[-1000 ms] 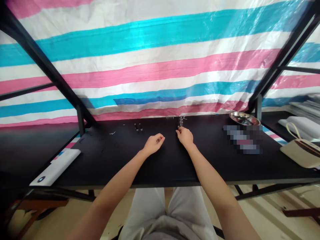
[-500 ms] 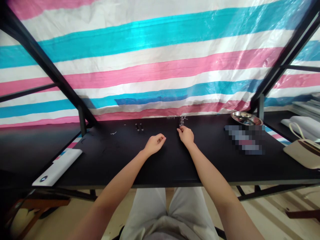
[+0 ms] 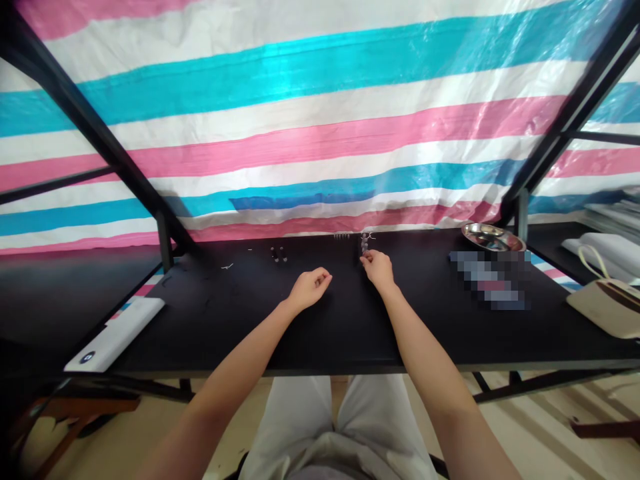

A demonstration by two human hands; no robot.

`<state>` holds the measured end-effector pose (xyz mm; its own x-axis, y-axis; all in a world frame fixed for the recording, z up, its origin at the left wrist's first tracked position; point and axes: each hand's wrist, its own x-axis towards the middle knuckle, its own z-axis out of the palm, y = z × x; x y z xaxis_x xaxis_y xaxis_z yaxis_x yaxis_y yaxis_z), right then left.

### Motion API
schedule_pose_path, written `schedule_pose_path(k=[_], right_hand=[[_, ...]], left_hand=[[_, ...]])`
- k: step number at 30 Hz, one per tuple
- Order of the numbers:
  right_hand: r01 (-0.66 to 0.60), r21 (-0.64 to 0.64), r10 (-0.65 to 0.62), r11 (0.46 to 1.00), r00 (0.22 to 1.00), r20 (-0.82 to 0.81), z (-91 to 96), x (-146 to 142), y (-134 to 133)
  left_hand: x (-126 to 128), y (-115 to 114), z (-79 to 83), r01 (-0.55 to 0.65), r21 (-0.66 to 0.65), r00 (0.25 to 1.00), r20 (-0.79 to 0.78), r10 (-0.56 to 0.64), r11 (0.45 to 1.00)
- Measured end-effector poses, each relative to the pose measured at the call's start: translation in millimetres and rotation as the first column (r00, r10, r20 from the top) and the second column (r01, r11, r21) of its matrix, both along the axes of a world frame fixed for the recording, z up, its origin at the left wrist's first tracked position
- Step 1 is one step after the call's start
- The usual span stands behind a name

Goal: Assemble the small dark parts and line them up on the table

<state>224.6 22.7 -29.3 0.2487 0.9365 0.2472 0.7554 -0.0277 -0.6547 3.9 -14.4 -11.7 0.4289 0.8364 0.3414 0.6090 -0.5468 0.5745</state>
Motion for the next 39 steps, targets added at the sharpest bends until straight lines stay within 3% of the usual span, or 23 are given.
schedule_pose_path(k=[5, 17, 20, 22, 26, 29, 34, 39], right_hand=[[0.077, -0.025, -0.074, 0.997, 0.994, 0.081, 1.7, 2.5, -1.3], [0.053, -0.136, -0.023, 0.989, 0.977, 0.214, 1.3, 5.8, -3.5], [0.052, -0.19, 0.003, 0.98, 0.96, 0.28, 7.5, 5.2, -9.8], [0.05, -0.205, 0.019, 0.977, 0.946, 0.324, 13.8, 2.4, -15.0], [0.031, -0.094, 0.002, 0.995, 0.94, 0.34, 27.7, -8.4, -23.8], [0.0, 0.034, -0.011, 0.999, 0.948, 0.317, 35.3, -16.4, -28.4], [-0.153, 0.168, 0.103, 0.974, 0.956, 0.275, 40.0, -24.7, -34.3], [-0.372, 0.214, 0.311, 0.903, 0.911, 0.27, 40.1, -30.9, -39.1]], left_hand=[[0.0, -0.4, 0.4, 0.004, -0.015, 1.0, 0.008, -0.004, 1.0], [-0.4, -2.1, 3.3, -0.017, -0.018, 1.0, -0.01, 0.017, 1.0], [-4.0, -1.0, 8.2, -0.086, 0.01, 0.993, -0.083, 0.086, 0.996], [-9.4, 1.7, 14.0, -0.197, 0.013, 0.972, -0.127, 0.197, 0.98], [-28.7, 12.1, 30.3, -0.463, -0.048, 0.877, -0.17, 0.45, 0.885], [-46.0, 21.9, 44.0, -0.558, -0.084, 0.815, -0.238, 0.528, 0.825], [-59.7, 39.8, 57.4, -0.592, -0.037, 0.756, -0.371, 0.539, 0.805], [-59.9, 61.7, 49.7, -0.585, 0.035, 0.724, -0.427, 0.541, 0.81]])
